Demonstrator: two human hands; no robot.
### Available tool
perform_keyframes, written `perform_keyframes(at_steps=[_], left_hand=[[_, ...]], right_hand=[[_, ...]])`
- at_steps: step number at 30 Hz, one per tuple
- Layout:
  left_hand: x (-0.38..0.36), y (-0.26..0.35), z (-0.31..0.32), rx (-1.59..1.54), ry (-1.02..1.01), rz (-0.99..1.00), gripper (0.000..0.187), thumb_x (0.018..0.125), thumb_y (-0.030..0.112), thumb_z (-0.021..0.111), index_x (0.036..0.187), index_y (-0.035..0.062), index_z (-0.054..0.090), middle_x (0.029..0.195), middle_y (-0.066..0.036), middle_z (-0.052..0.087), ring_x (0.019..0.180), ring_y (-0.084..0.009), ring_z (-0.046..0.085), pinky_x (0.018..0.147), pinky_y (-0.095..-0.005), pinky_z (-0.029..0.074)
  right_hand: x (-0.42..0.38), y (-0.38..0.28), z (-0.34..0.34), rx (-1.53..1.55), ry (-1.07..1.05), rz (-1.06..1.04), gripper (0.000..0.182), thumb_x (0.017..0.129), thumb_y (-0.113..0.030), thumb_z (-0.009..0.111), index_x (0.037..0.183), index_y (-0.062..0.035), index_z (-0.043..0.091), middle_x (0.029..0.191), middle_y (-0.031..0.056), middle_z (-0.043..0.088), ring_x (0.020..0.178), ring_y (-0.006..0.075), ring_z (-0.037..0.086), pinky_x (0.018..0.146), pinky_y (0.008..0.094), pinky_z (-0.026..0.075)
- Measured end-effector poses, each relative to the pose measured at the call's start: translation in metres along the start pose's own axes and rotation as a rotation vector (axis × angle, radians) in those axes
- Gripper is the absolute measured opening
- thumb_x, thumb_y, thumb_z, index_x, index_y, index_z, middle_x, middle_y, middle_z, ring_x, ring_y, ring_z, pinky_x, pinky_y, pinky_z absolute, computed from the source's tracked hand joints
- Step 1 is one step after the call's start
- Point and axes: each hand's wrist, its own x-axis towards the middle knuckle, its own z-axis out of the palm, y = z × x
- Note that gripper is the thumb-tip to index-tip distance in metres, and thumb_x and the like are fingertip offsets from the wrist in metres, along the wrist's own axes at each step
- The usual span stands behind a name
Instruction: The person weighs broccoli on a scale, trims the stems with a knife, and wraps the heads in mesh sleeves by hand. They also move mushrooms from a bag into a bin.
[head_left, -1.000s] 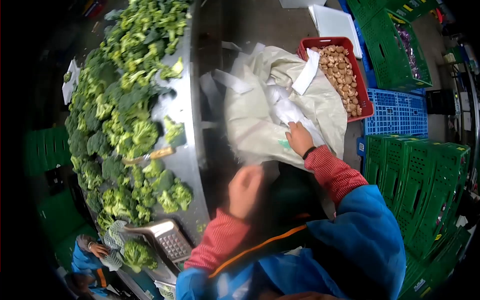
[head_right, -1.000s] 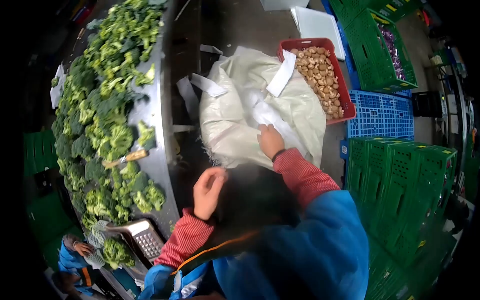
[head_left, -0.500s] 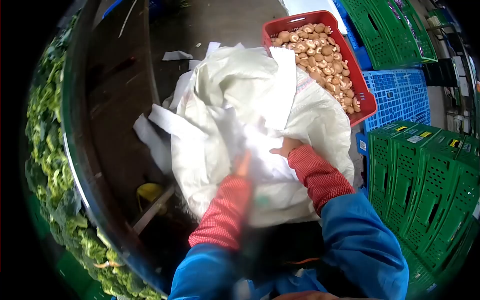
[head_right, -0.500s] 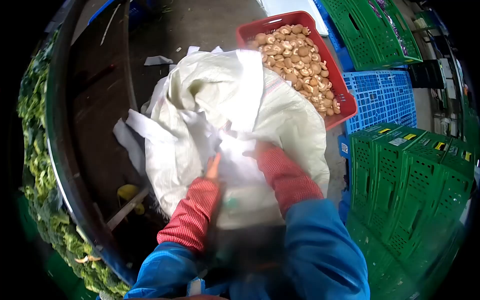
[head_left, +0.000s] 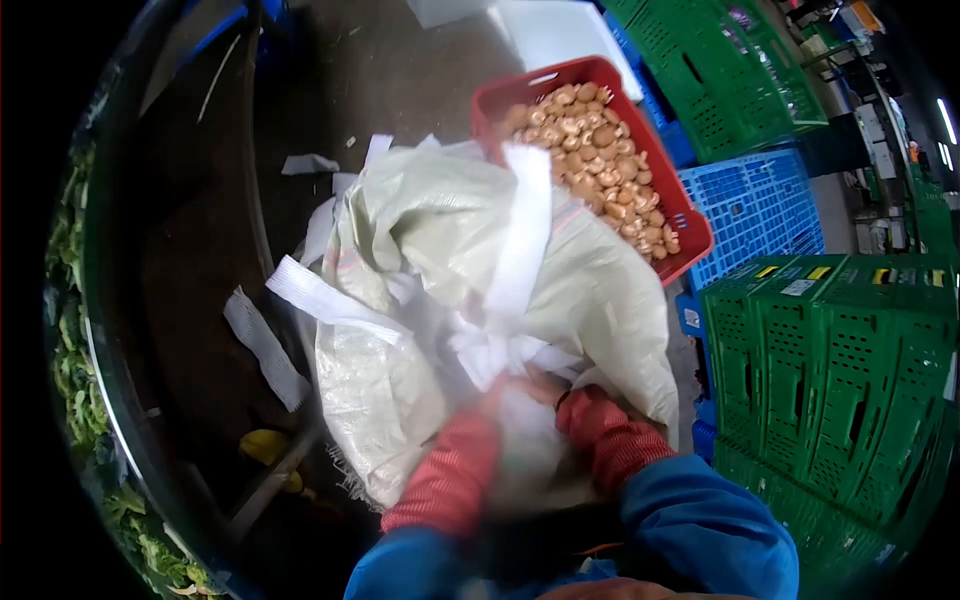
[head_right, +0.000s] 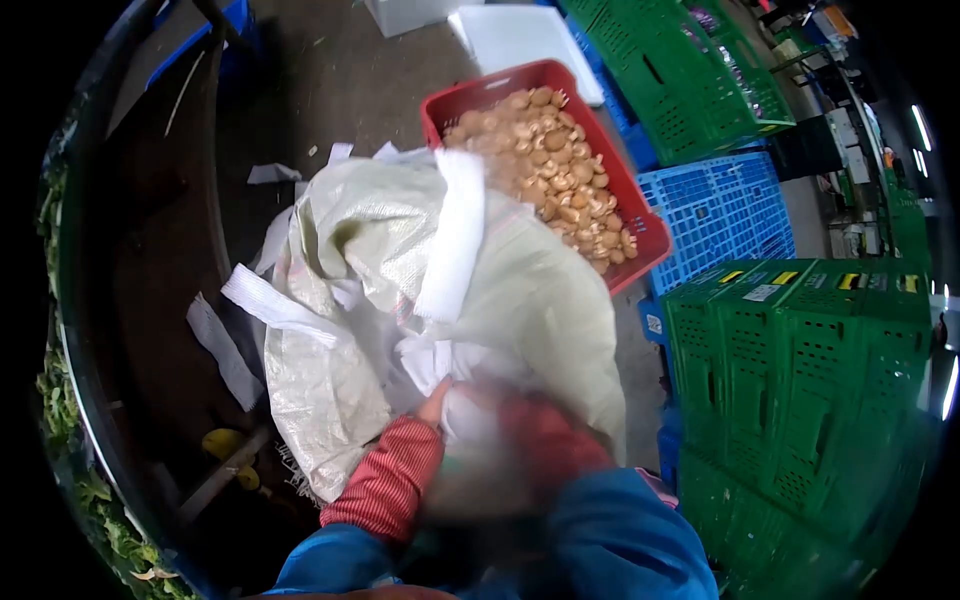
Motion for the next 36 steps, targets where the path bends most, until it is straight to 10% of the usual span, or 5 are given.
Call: perform_keyframes(at_steps=[13, 17, 29, 32, 36], left_hand=[[-0.274, 0.099, -0.015, -0.008, -0.288, 0.301, 0.04, 0.089, 0.02, 0.063, 0.121, -0.0024, 0.057, 0.108, -0.007, 0.064, 0.096, -0.0188, 0.06, 0.087, -0.0304, 0.048], [-0.373, 0.166, -0.033, -0.034, -0.322, 0.965, 0.05, 0.088, 0.022, 0.064, 0.128, -0.0026, 0.047, 0.118, -0.009, 0.057, 0.107, -0.0172, 0.054, 0.093, -0.0321, 0.044], [-0.527, 0.278, -0.286, -0.398, 0.496, 1.032, 0.067, 0.086, 0.047, 0.063, 0.126, -0.0047, 0.05, 0.112, -0.013, 0.061, 0.098, -0.0223, 0.06, 0.082, -0.0346, 0.048], [-0.505, 0.248, -0.371, -0.572, 0.828, 0.955, 0.05, 0.087, 0.034, 0.066, 0.119, -0.0019, 0.054, 0.101, -0.01, 0.064, 0.086, -0.0198, 0.063, 0.074, -0.0337, 0.049], [-0.508, 0.195, -0.4, -0.547, 0.989, 1.154, 0.047, 0.085, 0.028, 0.069, 0.118, -0.0005, 0.055, 0.101, -0.008, 0.064, 0.086, -0.0192, 0.063, 0.077, -0.0333, 0.049]], right_hand=[[-0.262, -0.312, -0.041, -0.027, 0.34, -0.324, 0.047, 0.089, -0.023, 0.059, 0.13, -0.0055, 0.043, 0.12, 0.0191, 0.057, 0.111, 0.0313, 0.056, 0.092, 0.0389, 0.043], [-0.314, -0.433, -0.042, -0.004, 0.31, -0.706, 0.053, 0.087, -0.025, 0.06, 0.13, 0.0008, 0.042, 0.114, 0.0255, 0.059, 0.108, 0.0398, 0.057, 0.087, 0.0432, 0.046], [-0.347, -0.755, 0.134, -0.337, -0.04, -1.268, 0.057, 0.085, -0.044, 0.059, 0.12, -0.0015, 0.044, 0.1, 0.0301, 0.061, 0.092, 0.0481, 0.058, 0.078, 0.0517, 0.045], [-0.305, -0.823, 0.205, -0.722, 0.232, -1.394, 0.073, 0.082, -0.061, 0.055, 0.118, 0.0025, 0.049, 0.11, 0.03, 0.05, 0.099, 0.0456, 0.056, 0.084, 0.0478, 0.047], [-0.338, -0.8, 0.235, -0.988, 0.522, -1.736, 0.045, 0.074, -0.041, 0.074, 0.087, -0.0002, 0.06, 0.093, 0.0185, 0.054, 0.085, 0.0339, 0.058, 0.067, 0.0445, 0.051]])
